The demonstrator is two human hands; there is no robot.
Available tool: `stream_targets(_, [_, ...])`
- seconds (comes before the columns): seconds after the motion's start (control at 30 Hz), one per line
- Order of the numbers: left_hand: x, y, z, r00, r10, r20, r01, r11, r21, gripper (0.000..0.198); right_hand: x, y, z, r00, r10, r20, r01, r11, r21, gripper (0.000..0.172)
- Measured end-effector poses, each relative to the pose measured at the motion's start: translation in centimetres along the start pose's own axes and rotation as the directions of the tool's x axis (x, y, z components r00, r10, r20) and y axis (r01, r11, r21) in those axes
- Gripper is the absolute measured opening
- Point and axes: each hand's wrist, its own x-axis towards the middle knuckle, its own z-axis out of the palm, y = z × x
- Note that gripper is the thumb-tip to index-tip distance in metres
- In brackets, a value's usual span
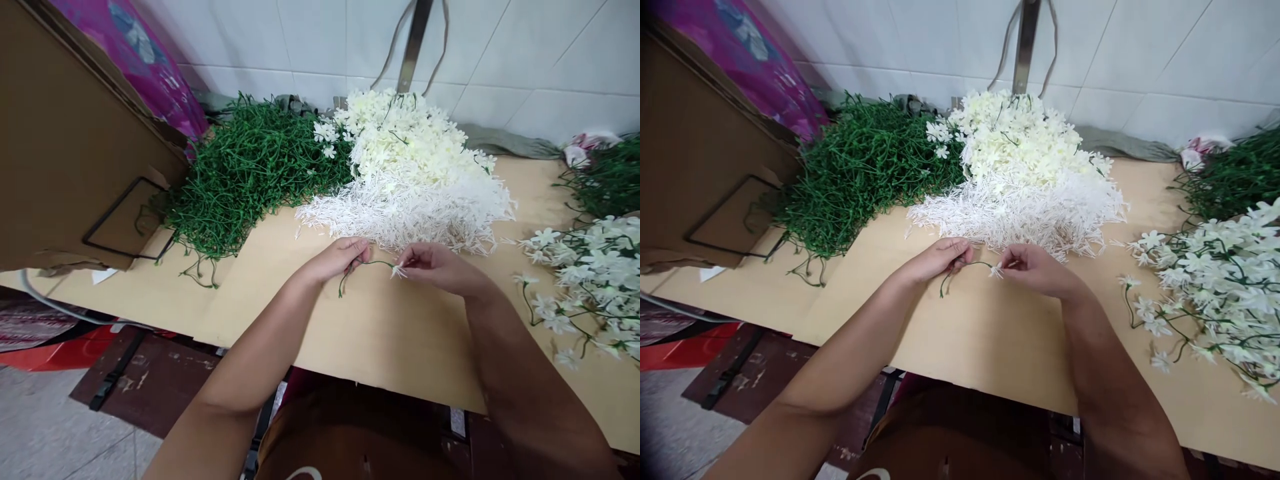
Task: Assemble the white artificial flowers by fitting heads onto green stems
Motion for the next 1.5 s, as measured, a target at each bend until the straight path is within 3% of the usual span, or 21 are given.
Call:
stream_targets(0.07, [0.1,-0.2,-0.1,1.0,0.007,0.002,-0.008,0.999,0.044,0.037,-0.9,-0.1,-0.8,0.994,0.048,0.102,-0.037,0.994,-0.104,0.026])
stream_targets(0.13, [0.2,-0.5,0.0,0.999,0.039,0.0,-0.038,0.994,0.101,0.033,-1.7,-0.1,-1.5,0.989,0.064,0.131,-0.039,0.981,-0.189,0.026])
stream_targets(0.27, [0.5,-1.0,0.6,0.994,0.104,-0.03,-0.1,0.987,0.126,0.028,-2.3,-0.9,-2.2,0.998,0.022,-0.067,-0.041,0.951,-0.307,0.028])
stream_targets(0.37, [0.7,-1.1,1.0,0.991,0.092,-0.095,-0.083,0.992,0.098,0.027,-0.3,-2.5,-1.4,0.964,-0.115,-0.241,0.001,0.903,-0.429,0.024])
stream_targets(0.47, [0.8,-1.1,0.9,0.989,0.105,-0.106,-0.097,0.992,0.074,0.029,3.5,-3.9,0.2,0.91,-0.332,-0.248,0.104,0.762,-0.639,0.012])
stream_targets(0.53, [0.9,-1.1,0.6,0.988,0.125,-0.089,-0.121,0.991,0.049,0.032,6.4,-4.4,1.4,0.858,-0.448,-0.251,0.072,0.589,-0.805,0.012])
stream_targets(0.57, [0.9,-1.2,0.5,0.988,0.128,-0.086,-0.125,0.992,0.035,0.032,7.7,-4.4,1.9,0.845,-0.466,-0.263,0.01,0.506,-0.863,0.016])
stream_targets(0.63, [1.0,-1.2,0.3,0.99,0.117,-0.083,-0.117,0.993,0.007,0.033,9.7,-4.2,2.5,0.861,-0.425,-0.278,-0.114,0.371,-0.921,0.024])
stream_targets(0.73, [1.2,-1.4,0.2,0.992,0.105,-0.069,-0.106,0.994,-0.008,0.032,11.2,-3.6,2.4,0.897,-0.353,-0.264,-0.166,0.286,-0.944,0.026])
stream_targets(0.8, [1.3,-1.5,0.3,0.992,0.113,-0.063,-0.113,0.994,0.001,0.031,11.4,-3.3,1.7,0.889,-0.375,-0.265,-0.135,0.337,-0.932,0.023])
stream_targets(0.93, [1.5,-1.7,0.3,0.989,0.132,-0.065,-0.13,0.991,0.044,0.029,10.9,-3.5,-0.2,0.808,-0.426,-0.407,-0.077,0.608,-0.79,0.015])
stream_targets(1.1, [1.6,-2.0,0.2,0.985,0.153,-0.074,-0.148,0.986,0.075,0.028,9.6,-4.5,-1.4,0.734,-0.377,-0.565,0.014,0.84,-0.542,0.002])
stream_targets(1.2, [1.6,-1.9,0.3,0.986,0.151,-0.076,-0.147,0.987,0.061,0.029,8.7,-4.7,-1.5,0.715,-0.285,-0.638,0.106,0.947,-0.304,0.007])
stream_targets(1.37, [1.5,-1.7,0.2,0.991,0.12,-0.059,-0.117,0.992,0.042,0.031,7.4,-4.9,-2.2,0.705,-0.085,-0.704,0.18,0.982,0.062,0.013])
stream_targets(1.5, [1.6,-1.7,0.2,0.989,0.131,-0.067,-0.128,0.991,0.037,0.032,5.8,-4.5,-2.1,0.735,-0.027,-0.678,0.201,0.963,0.18,0.012])
